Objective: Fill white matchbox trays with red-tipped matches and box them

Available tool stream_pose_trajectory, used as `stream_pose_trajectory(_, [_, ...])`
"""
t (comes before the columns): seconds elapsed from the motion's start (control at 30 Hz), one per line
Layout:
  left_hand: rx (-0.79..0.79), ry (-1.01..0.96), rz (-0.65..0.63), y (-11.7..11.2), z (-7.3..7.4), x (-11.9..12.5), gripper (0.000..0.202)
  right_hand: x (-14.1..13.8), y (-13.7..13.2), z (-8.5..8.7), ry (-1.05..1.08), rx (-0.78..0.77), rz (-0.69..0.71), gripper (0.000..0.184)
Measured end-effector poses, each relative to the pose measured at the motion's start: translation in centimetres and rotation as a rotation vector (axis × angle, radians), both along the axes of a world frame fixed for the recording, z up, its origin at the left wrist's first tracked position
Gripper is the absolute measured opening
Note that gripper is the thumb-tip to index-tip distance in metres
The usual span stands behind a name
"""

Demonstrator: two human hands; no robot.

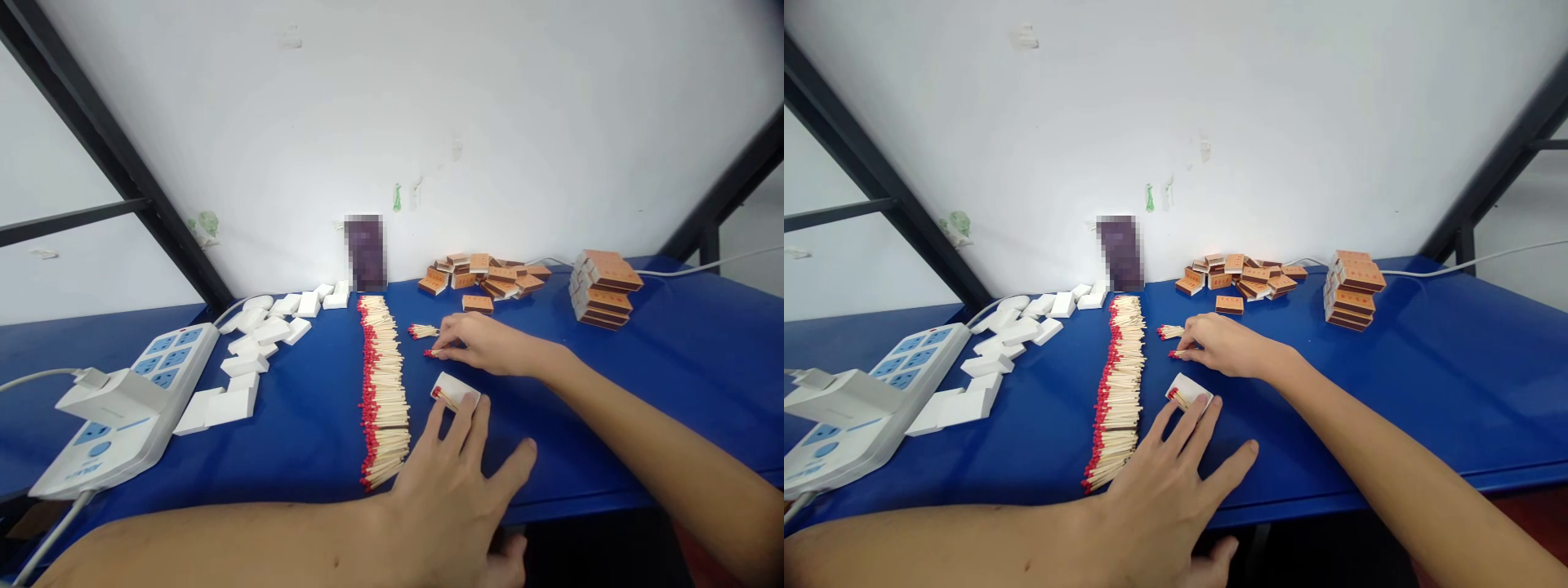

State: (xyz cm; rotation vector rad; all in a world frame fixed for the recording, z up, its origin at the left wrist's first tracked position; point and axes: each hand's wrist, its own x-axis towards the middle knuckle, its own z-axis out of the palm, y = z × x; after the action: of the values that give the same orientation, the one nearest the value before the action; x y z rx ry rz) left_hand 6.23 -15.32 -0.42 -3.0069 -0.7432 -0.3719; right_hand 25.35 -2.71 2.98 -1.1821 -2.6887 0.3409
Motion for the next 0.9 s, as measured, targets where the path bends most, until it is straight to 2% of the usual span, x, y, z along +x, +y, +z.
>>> stream_pose_trajectory(0.13, [-0.056, -0.023, 0.039, 0.0, -0.1, -0.1, 0.081, 0.1, 0.1, -0.2, 0.011, -0.001, -0.007, 0.029])
stream_pose_trajectory(0.23, [-0.047, -0.032, 0.025, 0.1, 0.1, 0.0, 0.074, 0.2, 0.1, -0.3, 0.017, 0.017, -0.017, 0.026])
stream_pose_trajectory(0.43, [0.101, -0.087, -0.187, 0.3, 0.1, 0.0, 0.048, 0.0, 0.1, -0.2, 0.014, 0.023, -0.044, 0.022])
stream_pose_trajectory(0.53, [0.160, -0.145, -0.234, 0.4, -0.3, -0.1, 0.044, 0.0, 0.1, -0.1, -0.006, 0.019, -0.027, 0.025])
stream_pose_trajectory(0.73, [0.118, -0.134, -0.155, 0.1, -0.9, -0.1, 0.048, 0.1, 0.1, -0.1, -0.028, 0.043, -0.043, 0.023])
stream_pose_trajectory(0.9, [-0.015, -0.066, -0.114, 0.3, -0.2, 0.0, 0.049, 0.0, 0.0, -0.1, -0.035, 0.059, -0.076, 0.019])
